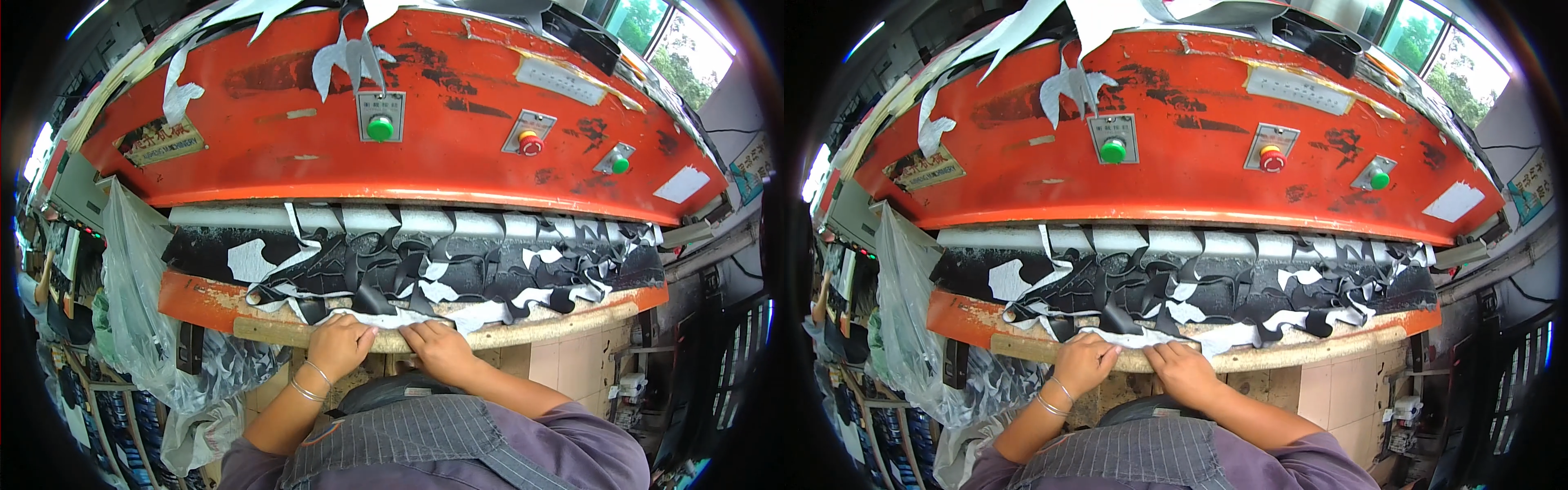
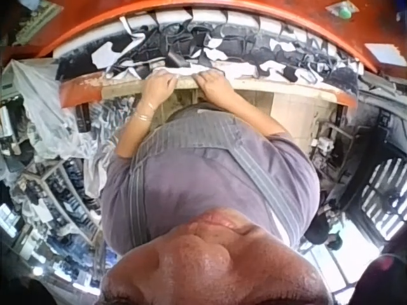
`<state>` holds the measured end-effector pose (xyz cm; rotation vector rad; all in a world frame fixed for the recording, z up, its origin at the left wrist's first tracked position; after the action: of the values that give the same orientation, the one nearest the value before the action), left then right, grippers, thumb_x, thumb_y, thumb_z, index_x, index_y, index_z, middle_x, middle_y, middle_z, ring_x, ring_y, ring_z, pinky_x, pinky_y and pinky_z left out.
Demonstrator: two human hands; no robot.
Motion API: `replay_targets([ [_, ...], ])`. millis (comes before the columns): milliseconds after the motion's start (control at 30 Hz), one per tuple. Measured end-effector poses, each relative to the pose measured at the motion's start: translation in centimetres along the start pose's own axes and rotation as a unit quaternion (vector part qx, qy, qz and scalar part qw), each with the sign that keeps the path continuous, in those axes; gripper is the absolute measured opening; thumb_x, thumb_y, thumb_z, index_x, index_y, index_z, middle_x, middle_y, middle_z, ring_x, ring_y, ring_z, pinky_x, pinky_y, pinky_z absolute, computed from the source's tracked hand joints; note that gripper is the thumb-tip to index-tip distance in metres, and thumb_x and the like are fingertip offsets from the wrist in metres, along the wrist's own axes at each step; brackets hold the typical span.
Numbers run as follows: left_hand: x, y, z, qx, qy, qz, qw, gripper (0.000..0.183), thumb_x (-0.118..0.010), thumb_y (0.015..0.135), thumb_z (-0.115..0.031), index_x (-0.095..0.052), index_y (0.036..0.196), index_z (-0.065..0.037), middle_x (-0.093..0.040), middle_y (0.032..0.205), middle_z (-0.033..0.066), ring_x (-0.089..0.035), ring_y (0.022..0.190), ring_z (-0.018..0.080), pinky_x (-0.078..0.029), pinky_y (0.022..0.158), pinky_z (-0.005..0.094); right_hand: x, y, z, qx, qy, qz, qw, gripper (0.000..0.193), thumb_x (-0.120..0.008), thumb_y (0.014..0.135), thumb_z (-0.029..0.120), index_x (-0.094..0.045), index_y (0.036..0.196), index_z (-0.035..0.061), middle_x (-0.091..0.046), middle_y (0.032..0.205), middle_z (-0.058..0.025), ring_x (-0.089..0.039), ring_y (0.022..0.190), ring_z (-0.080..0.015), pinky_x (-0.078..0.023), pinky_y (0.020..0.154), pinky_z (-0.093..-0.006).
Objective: Cutting shoe component shapes from a material sheet using a die-cutting press machine.
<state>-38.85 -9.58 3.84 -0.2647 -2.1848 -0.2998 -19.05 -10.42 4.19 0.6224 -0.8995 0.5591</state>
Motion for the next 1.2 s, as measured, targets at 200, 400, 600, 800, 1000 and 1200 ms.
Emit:
replay_targets([
  [200,-0.9,-0.4,-0.2,0.01,0.036,-0.095,0.995,0.022,-0.061,0.081,-0.022,-0.067,0.067,-0.005,-0.06,0.071,0.013,-0.06,0.075,0.0311,-0.049,0.07,0.042,-1.2,1.2,-0.2,-0.09,-0.105,0.007,0.99,0.037,-0.079,0.06,0.021,-0.06,0.089,0.0068,-0.061,0.083,-0.0065,-0.062,0.082,-0.0256,-0.051,0.07,-0.0358],
  [400,-0.1,1.2,0.8,0.029,-0.015,0.019,0.999,0.023,-0.061,0.081,-0.025,-0.074,0.075,-0.007,-0.066,0.076,0.0138,-0.063,0.074,0.0332,-0.051,0.07,0.0417,1.4,3.5,-2.0,-0.095,-0.053,0.189,0.976,0.034,-0.074,0.07,0.028,-0.064,0.095,0.008,-0.067,0.086,-0.0113,-0.066,0.082,-0.0305,-0.052,0.071,-0.0419],
  [600,2.5,6.8,5.7,0.16,-0.378,0.105,0.906,0.019,-0.063,0.09,-0.014,-0.069,0.104,-0.002,-0.068,0.089,0.0049,-0.064,0.076,0.0121,-0.051,0.067,0.0262,5.8,17.7,-10.1,-0.114,-0.043,0.026,0.992,0.064,-0.071,0.075,0.051,-0.057,0.126,0.0162,-0.043,0.138,-0.0203,-0.044,0.124,-0.0381,-0.05,0.089,-0.0475],
  [800,3.6,17.4,11.4,0.211,-0.517,-0.032,0.829,0.062,-0.052,0.087,0.004,-0.03,0.145,0.0,-0.039,0.144,0.0166,-0.063,0.085,0.0149,-0.052,0.071,0.0247,1.9,27.4,-18.1,-0.147,-0.064,0.097,0.982,0.062,-0.078,0.068,0.047,-0.062,0.118,0.0149,-0.039,0.135,-0.0249,-0.04,0.124,-0.0406,-0.045,0.098,-0.0459],
  [1000,3.7,19.4,10.6,0.048,-0.556,0.017,0.829,0.098,-0.069,0.074,0.009,-0.01,0.151,-0.005,-0.043,0.139,0.0124,-0.053,0.116,0.0189,-0.044,0.099,0.0301,1.8,22.4,-13.5,-0.165,0.216,0.057,0.961,0.055,-0.076,0.073,0.043,-0.065,0.113,0.0057,-0.045,0.119,-0.0256,-0.047,0.114,-0.0399,-0.043,0.097,-0.0417],
  [1200,2.0,14.4,11.5,0.242,-0.362,0.183,0.881,0.021,-0.065,0.087,-0.01,-0.062,0.105,0.0,-0.065,0.068,0.0077,-0.061,0.054,0.0122,-0.049,0.053,0.0256,3.7,18.6,-13.8,-0.208,0.221,0.08,0.95,0.053,-0.079,0.07,0.04,-0.067,0.113,0.0101,-0.042,0.13,-0.027,-0.046,0.12,-0.0411,-0.041,0.1,-0.0423],
])
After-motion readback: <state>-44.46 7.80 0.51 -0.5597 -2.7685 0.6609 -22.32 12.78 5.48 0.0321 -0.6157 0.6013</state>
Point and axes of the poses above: each hand's wrist, its own y-axis towards the middle knuckle, its own x-axis out of the back of the hand, z = x × y, the point moved 3 cm from there along y, towards the middle knuckle
